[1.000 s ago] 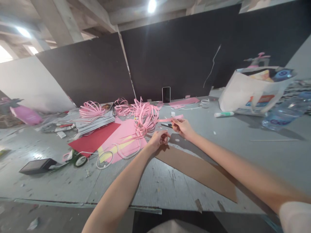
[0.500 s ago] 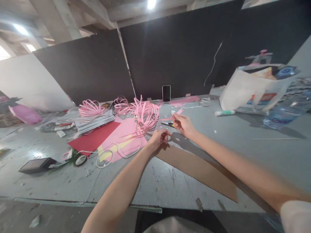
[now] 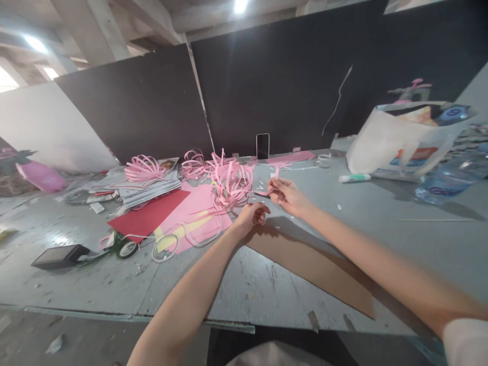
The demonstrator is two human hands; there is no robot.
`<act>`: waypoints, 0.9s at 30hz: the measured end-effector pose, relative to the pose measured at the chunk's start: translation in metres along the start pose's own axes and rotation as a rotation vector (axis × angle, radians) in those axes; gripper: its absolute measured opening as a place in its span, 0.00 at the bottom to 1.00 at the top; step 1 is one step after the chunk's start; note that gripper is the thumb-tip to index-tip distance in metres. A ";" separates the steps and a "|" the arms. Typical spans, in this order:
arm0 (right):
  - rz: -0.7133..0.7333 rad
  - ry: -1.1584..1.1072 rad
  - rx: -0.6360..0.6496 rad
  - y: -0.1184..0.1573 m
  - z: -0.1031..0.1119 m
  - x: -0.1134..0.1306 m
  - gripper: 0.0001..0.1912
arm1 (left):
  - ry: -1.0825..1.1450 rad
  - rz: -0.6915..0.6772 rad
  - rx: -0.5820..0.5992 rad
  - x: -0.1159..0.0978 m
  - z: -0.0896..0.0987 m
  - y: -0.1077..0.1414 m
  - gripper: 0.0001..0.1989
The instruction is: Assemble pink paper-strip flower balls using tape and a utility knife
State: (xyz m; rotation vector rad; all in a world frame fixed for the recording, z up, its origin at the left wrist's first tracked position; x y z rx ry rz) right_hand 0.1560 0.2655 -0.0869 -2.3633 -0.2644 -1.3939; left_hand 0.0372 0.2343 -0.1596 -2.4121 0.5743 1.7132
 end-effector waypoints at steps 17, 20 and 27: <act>0.039 0.099 -0.014 0.004 -0.008 -0.001 0.20 | -0.087 0.003 -0.005 -0.002 -0.001 0.003 0.15; 0.018 0.092 -0.060 0.006 -0.010 0.000 0.14 | -0.107 -0.010 0.003 -0.003 -0.006 0.005 0.17; 0.016 0.148 -0.077 0.006 -0.016 0.010 0.14 | -0.565 -0.600 -0.490 -0.060 0.006 0.036 0.14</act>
Point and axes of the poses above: each hand's wrist, its own y-axis away from the middle knuckle, its own z-axis out of the back of the hand, x = y × z, the point moved 7 cm from there along -y, towards the middle knuckle, and after that the axes turned 2 degrees about z, right-handed, at the moved point
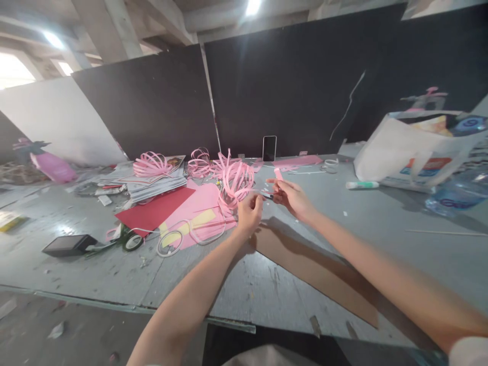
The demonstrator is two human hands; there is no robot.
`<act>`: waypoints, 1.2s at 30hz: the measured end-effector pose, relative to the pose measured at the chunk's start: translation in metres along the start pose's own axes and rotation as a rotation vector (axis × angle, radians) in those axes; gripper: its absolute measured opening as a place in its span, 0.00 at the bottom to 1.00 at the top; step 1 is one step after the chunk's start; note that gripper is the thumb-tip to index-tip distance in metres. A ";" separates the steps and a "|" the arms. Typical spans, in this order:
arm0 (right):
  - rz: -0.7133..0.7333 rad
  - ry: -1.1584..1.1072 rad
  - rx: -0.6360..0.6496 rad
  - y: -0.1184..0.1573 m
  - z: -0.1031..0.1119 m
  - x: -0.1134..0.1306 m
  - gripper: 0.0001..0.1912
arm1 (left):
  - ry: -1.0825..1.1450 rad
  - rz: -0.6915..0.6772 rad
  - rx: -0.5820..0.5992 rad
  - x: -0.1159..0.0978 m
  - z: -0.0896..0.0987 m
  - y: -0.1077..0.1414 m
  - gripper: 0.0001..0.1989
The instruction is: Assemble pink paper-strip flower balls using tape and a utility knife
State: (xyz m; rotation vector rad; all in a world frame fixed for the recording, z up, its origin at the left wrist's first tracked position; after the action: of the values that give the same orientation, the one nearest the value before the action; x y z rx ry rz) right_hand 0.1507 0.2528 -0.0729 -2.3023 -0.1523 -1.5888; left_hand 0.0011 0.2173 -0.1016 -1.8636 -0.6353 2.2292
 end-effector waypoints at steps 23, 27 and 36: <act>0.170 0.043 -0.099 -0.012 0.024 0.020 0.22 | -0.445 -0.104 0.057 0.006 0.013 -0.012 0.05; 0.213 0.113 -0.159 -0.015 0.032 0.021 0.21 | -0.503 -0.149 0.091 0.006 0.010 -0.009 0.10; 0.105 0.146 -0.105 -0.012 0.022 0.026 0.23 | -0.609 -0.242 -0.309 -0.046 0.052 -0.034 0.13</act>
State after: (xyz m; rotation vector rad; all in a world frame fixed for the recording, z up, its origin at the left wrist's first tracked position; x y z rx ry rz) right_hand 0.1769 0.2684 -0.0532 -2.2201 0.0887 -1.7400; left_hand -0.0441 0.2185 -0.0396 -1.0901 -1.2832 2.6315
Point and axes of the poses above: each hand's wrist, its own y-axis away from the middle knuckle, its own z-axis out of the back of the hand, x = y × z, the point moved 7 cm from there along -y, towards the middle knuckle, and after that the axes turned 2 degrees about z, right-handed, at the moved point
